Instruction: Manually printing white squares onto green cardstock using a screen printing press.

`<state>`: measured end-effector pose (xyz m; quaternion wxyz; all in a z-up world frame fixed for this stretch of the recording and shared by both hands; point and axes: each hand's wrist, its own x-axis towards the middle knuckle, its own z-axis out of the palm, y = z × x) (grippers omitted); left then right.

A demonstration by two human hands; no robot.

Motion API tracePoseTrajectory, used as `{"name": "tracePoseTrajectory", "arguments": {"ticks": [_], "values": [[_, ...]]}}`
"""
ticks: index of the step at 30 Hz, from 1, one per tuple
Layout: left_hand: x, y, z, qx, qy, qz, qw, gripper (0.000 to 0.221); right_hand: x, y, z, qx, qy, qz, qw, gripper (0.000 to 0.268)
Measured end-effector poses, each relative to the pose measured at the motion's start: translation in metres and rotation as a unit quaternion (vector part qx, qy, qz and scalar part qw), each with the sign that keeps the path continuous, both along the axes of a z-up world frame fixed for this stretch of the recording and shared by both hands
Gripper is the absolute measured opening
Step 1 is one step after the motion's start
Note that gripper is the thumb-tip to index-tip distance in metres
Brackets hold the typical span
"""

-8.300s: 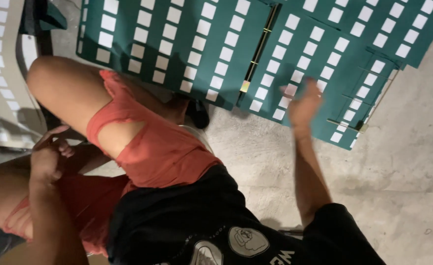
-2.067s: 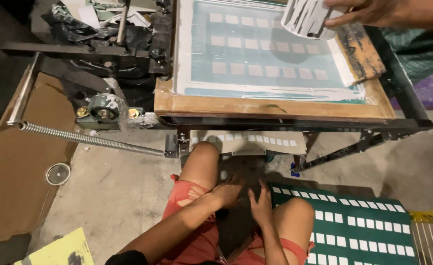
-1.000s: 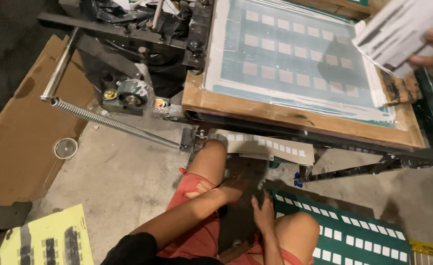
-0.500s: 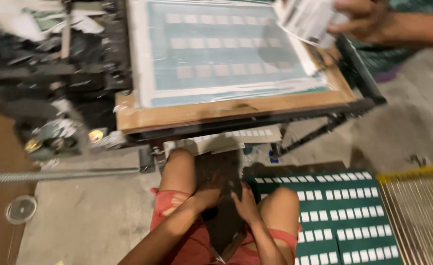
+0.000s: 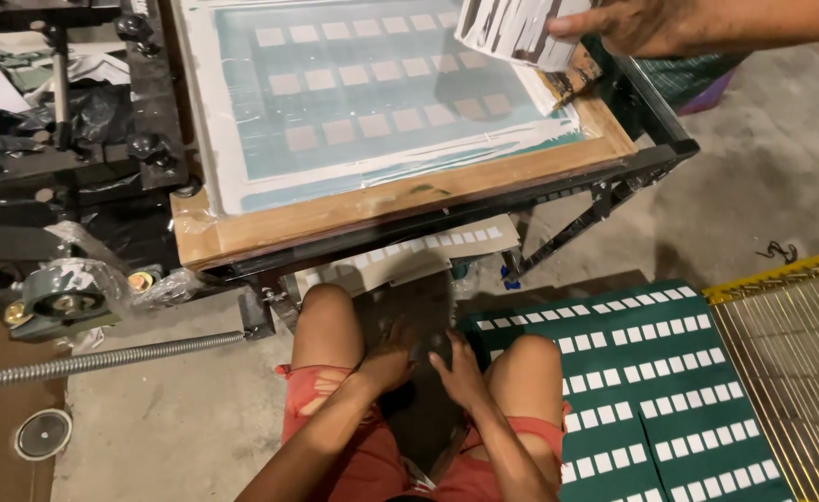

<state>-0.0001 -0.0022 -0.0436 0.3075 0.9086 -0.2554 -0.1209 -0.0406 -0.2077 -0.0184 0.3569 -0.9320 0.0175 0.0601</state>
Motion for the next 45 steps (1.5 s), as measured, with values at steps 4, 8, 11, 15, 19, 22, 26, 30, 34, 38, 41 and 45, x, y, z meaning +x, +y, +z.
{"name": "tracePoseTrajectory", "arguments": {"ticks": [4,8,11,15,19,22,26,30,34,38,41,45], "values": [[-0.001,0.002,0.019,0.029,-0.001,-0.012,1.0,0.089,-0.001,0.0,0.002,0.01,0.02,-0.011,1.0,0.072],[0.002,0.0,0.004,0.024,0.016,-0.004,1.0,0.083,0.0,-0.001,-0.001,0.003,0.015,0.003,1.0,0.072],[0.002,-0.003,-0.017,0.048,-0.034,-0.029,0.998,0.074,-0.003,-0.001,0.002,-0.004,0.007,0.005,1.0,0.071],[0.001,-0.003,-0.017,0.03,-0.04,-0.024,0.998,0.075,-0.003,-0.001,0.005,-0.002,0.017,0.004,1.0,0.072],[0.0,0.002,-0.001,0.013,0.001,-0.006,1.0,0.077,-0.004,0.0,0.007,0.013,0.001,0.018,1.0,0.071],[0.001,0.003,0.004,0.013,0.014,0.003,1.0,0.075,-0.003,0.002,0.013,0.013,0.019,0.015,1.0,0.071],[-0.002,0.001,0.013,0.009,0.028,0.012,0.999,0.074,-0.002,0.001,0.007,0.005,0.001,0.021,1.0,0.07],[-0.002,0.0,0.007,0.006,0.032,0.017,0.999,0.082,-0.002,-0.002,0.002,0.006,0.005,0.024,1.0,0.07],[0.0,-0.004,0.004,0.01,0.019,0.01,1.0,0.083,-0.003,-0.004,-0.005,-0.003,0.007,0.027,1.0,0.072],[0.0,-0.001,0.01,0.026,0.036,0.012,0.999,0.08,-0.004,-0.005,-0.009,0.0,0.007,0.026,1.0,0.073],[0.0,-0.001,0.007,0.011,0.04,0.008,0.999,0.083,-0.003,-0.006,-0.011,0.009,-0.009,0.034,0.999,0.072],[-0.003,-0.002,0.016,0.015,0.04,0.017,0.999,0.086,-0.002,-0.004,-0.015,0.028,-0.021,0.036,0.999,0.068]]}}
